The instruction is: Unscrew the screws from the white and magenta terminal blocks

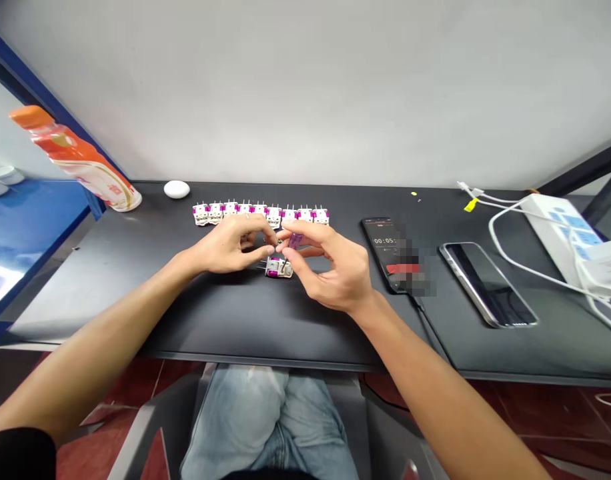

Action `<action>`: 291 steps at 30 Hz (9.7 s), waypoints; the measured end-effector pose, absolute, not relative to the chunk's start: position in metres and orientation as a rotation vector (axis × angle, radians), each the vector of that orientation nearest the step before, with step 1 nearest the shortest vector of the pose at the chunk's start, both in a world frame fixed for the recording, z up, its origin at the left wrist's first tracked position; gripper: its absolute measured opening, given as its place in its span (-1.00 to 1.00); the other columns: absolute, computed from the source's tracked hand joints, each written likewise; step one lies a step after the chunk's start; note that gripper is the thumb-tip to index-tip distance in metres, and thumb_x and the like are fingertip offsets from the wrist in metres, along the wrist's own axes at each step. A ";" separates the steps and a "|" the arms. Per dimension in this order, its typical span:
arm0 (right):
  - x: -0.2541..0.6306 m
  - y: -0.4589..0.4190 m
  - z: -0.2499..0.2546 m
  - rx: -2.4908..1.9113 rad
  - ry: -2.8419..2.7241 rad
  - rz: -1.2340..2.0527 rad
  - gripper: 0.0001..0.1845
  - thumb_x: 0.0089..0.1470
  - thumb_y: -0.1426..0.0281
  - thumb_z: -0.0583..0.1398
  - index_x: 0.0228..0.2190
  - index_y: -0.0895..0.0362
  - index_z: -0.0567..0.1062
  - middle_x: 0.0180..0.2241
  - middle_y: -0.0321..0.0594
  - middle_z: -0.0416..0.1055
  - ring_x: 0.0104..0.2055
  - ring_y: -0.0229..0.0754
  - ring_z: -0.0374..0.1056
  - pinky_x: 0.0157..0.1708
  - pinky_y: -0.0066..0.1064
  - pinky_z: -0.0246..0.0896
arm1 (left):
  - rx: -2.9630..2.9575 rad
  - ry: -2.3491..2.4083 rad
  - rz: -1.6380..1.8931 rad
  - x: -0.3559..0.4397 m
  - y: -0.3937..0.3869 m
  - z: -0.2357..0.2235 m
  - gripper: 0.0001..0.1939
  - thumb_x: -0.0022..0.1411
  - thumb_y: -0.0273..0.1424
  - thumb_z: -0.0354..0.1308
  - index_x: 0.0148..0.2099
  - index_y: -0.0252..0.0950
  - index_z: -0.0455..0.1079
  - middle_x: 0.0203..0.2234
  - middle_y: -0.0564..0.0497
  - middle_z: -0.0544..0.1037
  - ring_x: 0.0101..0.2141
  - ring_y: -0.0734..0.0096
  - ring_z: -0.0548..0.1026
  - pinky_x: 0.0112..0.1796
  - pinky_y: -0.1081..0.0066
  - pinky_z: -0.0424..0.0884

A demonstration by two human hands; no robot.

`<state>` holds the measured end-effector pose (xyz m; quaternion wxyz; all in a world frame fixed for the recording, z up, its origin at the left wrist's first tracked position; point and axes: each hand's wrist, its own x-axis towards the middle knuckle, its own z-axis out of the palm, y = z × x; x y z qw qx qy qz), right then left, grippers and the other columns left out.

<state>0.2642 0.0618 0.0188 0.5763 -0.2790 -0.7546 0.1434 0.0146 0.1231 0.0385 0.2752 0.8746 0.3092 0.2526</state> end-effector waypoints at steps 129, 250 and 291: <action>0.263 0.061 0.027 -0.594 -1.696 0.406 -0.47 0.39 0.52 0.41 0.27 -0.17 0.73 -0.03 -0.20 0.82 -0.11 -0.03 0.78 -0.07 -0.09 0.83 | 2.327 0.664 0.512 0.016 0.123 0.030 -0.73 0.34 -0.19 0.45 -0.04 -0.23 0.61 -0.15 -0.02 0.72 -0.29 0.36 0.53 -0.24 0.36 0.38; 0.264 0.064 0.028 -0.503 -1.728 0.181 -0.30 0.21 0.61 0.52 0.22 -0.28 0.77 0.02 -0.27 0.81 -0.12 -0.03 0.77 -0.13 -0.14 0.80 | 2.418 0.568 0.560 0.025 0.118 0.019 -0.87 0.48 -0.28 0.36 -0.04 -0.20 0.65 0.07 -0.12 0.71 0.00 0.15 0.68 0.02 0.25 0.53; 0.263 0.058 0.017 -0.585 -1.690 0.229 -0.40 0.42 0.55 0.35 0.36 -0.14 0.65 0.10 -0.16 0.81 -0.03 0.04 0.82 -0.10 -0.09 0.88 | 2.418 0.554 0.598 0.027 0.115 0.018 -0.96 0.45 -0.38 0.34 -0.09 -0.19 0.63 0.00 -0.08 0.70 0.04 0.15 0.67 0.13 0.21 0.57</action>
